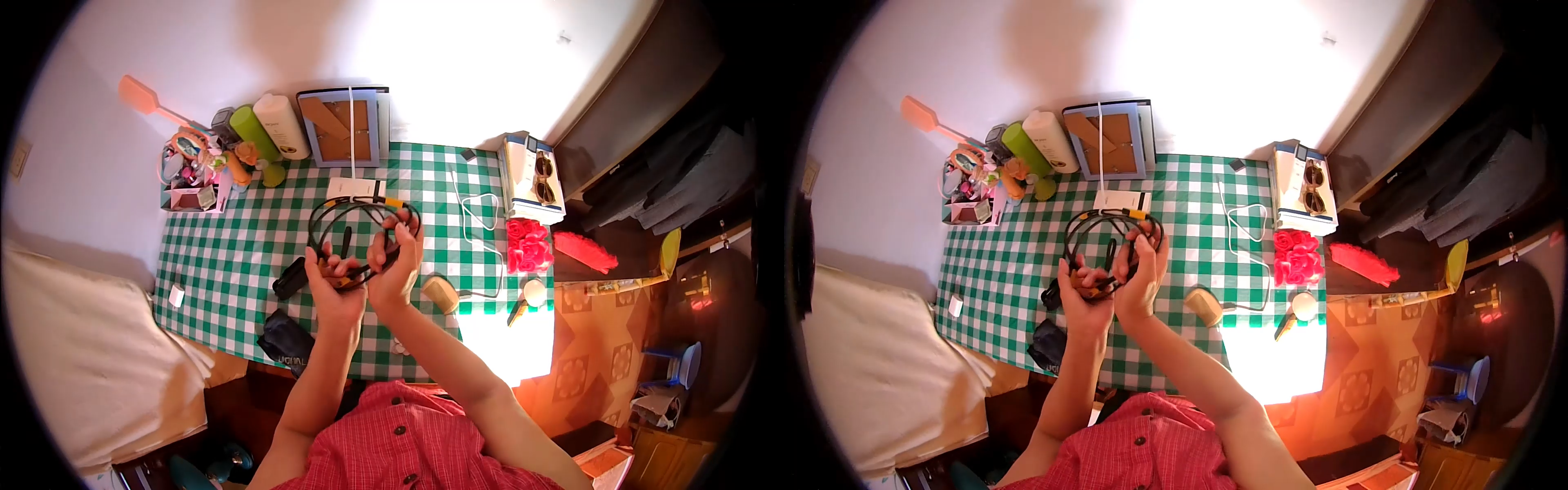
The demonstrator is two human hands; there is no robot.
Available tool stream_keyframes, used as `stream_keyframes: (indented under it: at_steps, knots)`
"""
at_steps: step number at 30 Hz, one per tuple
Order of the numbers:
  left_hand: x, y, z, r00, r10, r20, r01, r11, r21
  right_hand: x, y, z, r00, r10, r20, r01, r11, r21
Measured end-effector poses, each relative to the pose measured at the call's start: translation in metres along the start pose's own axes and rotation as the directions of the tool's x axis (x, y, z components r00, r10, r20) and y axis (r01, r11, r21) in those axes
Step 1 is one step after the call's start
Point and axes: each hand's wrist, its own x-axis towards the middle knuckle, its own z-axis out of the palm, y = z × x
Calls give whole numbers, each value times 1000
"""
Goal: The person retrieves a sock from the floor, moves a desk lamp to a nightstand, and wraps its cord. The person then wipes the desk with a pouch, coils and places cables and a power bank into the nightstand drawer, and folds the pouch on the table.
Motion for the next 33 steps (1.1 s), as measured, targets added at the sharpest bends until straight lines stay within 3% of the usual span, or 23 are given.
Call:
stream_keyframes:
  at_steps: [2, 4, 6, 8, 9, 10, 12, 14, 15, 17, 18, 20, 21, 22, 24, 25, 27, 28, 30, 31, 33]
  knots:
    - [17, 4, -3, 1000, -16, 10, 16, 997, -70, -3, 2, -16, 998, 67, -1, -67, 998, -13]
    - [28, 13, -8, 996, 75, 51, -74, 997, -6, -4, 1, -32, 976, 155, 151, -138, 983, -119]
    - [36, 31, -14, 988, 137, 77, -141, 989, 49, 5, 0, -65, 933, 314, 177, -259, 925, -278]
    - [35, 51, -15, 948, 283, 147, -309, 931, 194, 29, -31, -122, 843, 510, 168, -241, 639, -731]
    - [31, 60, -13, 932, 322, 163, -355, 901, 249, 34, -53, -133, 867, 489, 92, -88, 332, -939]
    - [28, 68, -12, 914, 361, 182, -402, 865, 300, 39, -74, -144, 896, 443, 33, 56, -39, -998]
    - [25, 78, -13, 895, 387, 223, -445, 812, 377, 40, -106, -183, 868, 495, 44, 343, -534, -773]
    - [22, 77, -11, 892, 399, 210, -451, 786, 423, 31, -124, -220, 829, 555, 67, 441, -575, -690]
    - [24, 75, -12, 894, 396, 208, -447, 786, 426, 32, -127, -227, 829, 555, 62, 437, -576, -691]
    - [28, 69, -16, 918, 333, 216, -396, 798, 454, 33, -130, -241, 798, 550, 248, 542, -472, -696]
    - [28, 65, -17, 920, 328, 216, -392, 800, 454, 35, -133, -236, 800, 547, 245, 538, -475, -696]
    - [28, 56, -17, 935, 294, 197, -354, 798, 488, 45, -141, -212, 918, 386, 85, 269, -452, -851]
    - [26, 52, -14, 939, 282, 197, -343, 806, 483, 53, -144, -196, 952, 286, 111, 232, -434, -870]
    - [26, 48, -14, 939, 282, 196, -342, 806, 483, 64, -142, -193, 970, 195, 143, 179, -181, -967]
    - [25, 41, -14, 943, 262, 203, -329, 818, 472, 80, -137, -179, 992, 117, -43, -48, 43, -998]
    - [24, 37, -13, 950, 245, 193, -309, 821, 479, 85, -128, -180, 992, 117, -44, -49, 42, -998]
    - [26, 33, -15, 956, 223, 188, -287, 831, 477, 96, -102, -186, 969, 239, -67, -191, 549, -813]
    - [27, 31, -17, 962, 202, 185, -267, 839, 474, 99, -94, -177, 913, 381, -146, -357, 570, -740]
    - [28, 32, -18, 958, 218, 188, -283, 828, 484, 97, -79, -153, 838, 514, -180, -532, 703, -472]
    - [29, 34, -19, 955, 227, 191, -293, 823, 486, 97, -72, -147, 835, 521, -176, -536, 700, -472]
    - [29, 37, -20, 951, 244, 190, -307, 817, 488, 96, -63, -139, 908, 418, 11, -311, 693, -651]
